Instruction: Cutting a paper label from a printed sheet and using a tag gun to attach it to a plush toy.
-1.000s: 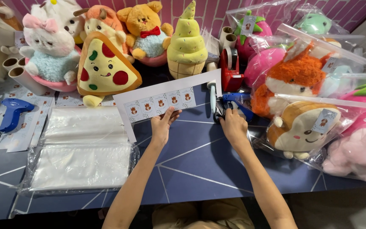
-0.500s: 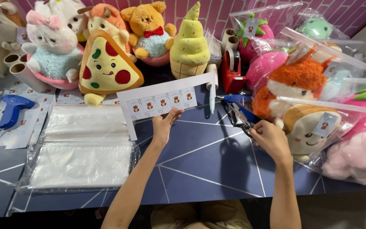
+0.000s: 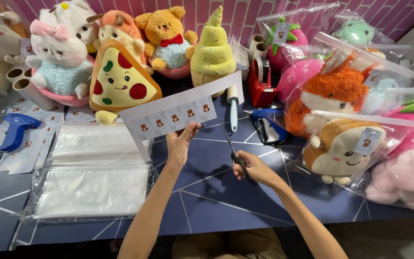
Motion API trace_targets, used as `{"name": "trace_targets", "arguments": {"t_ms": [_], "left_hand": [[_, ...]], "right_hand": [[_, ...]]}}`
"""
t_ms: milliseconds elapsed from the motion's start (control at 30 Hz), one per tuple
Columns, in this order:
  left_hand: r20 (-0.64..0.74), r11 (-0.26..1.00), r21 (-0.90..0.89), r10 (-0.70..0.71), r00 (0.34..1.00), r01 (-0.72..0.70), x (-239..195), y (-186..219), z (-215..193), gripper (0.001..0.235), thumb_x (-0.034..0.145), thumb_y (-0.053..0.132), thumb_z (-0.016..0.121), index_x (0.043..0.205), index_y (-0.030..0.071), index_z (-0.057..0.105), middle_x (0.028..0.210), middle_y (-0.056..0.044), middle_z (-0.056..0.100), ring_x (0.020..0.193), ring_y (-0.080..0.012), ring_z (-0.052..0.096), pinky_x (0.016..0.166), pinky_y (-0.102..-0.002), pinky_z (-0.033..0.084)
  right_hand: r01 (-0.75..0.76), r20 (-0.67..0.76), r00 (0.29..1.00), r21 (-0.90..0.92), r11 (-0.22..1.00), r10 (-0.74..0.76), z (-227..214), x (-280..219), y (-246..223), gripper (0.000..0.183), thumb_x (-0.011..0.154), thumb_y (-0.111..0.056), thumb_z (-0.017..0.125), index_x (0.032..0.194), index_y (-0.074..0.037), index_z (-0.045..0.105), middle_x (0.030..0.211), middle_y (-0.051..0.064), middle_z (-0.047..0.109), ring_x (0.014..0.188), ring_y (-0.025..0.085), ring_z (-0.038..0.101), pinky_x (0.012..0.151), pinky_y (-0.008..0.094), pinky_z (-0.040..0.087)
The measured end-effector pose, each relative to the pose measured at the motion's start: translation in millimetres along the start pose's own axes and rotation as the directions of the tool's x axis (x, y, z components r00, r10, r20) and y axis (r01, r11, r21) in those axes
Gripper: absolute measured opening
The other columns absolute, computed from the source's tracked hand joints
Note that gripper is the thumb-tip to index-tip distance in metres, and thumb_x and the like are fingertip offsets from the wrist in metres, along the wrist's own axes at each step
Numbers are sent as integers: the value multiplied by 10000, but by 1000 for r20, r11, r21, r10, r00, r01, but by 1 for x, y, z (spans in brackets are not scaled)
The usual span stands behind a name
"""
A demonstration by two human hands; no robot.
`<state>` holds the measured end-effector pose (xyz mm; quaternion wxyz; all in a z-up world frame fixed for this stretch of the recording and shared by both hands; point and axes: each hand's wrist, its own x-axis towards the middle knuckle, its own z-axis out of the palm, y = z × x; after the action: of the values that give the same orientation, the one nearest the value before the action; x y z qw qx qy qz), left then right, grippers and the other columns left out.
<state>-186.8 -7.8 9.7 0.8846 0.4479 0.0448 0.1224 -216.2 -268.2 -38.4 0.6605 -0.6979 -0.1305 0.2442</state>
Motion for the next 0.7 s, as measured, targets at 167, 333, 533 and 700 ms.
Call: {"name": "trace_targets", "arguments": {"t_ms": [167,333,533,700], "left_hand": [[-34,1000,-29,-1,999,0,2,1,-2,152,894,22,764,1014,-60,719,962,-196,757,898,-290,763,824,-315,654],[-58,1000,-25,-18,998,17,-4,0,4,174,882,23,775,1022,-69,727,958,-190,757,889,-291,762,814,-319,658],[-68,996,87,-20,997,26,4,-46,-14,281,844,55,831,1082,-49,724,942,-139,768,879,-204,746,812,-313,644],[-94,989,133,-50,994,62,-4,-33,-2,292,826,80,856,1058,-51,736,934,-152,773,850,-187,741,792,-309,641]], "right_hand": [[4,-21,1000,-322,947,-12,30,10,-25,416,850,-383,830,1006,-62,616,740,143,718,621,230,717,587,325,545],[40,0,999,-426,904,-44,43,33,-24,553,839,-554,788,1124,-127,584,889,125,737,748,264,724,675,378,530],[127,14,992,-268,955,-128,52,55,-28,577,852,-607,749,1110,-121,576,832,115,700,733,216,676,685,339,522],[164,14,986,-251,954,-166,51,56,-28,680,792,-708,730,1122,-134,574,864,112,714,723,209,684,666,346,525]]}}
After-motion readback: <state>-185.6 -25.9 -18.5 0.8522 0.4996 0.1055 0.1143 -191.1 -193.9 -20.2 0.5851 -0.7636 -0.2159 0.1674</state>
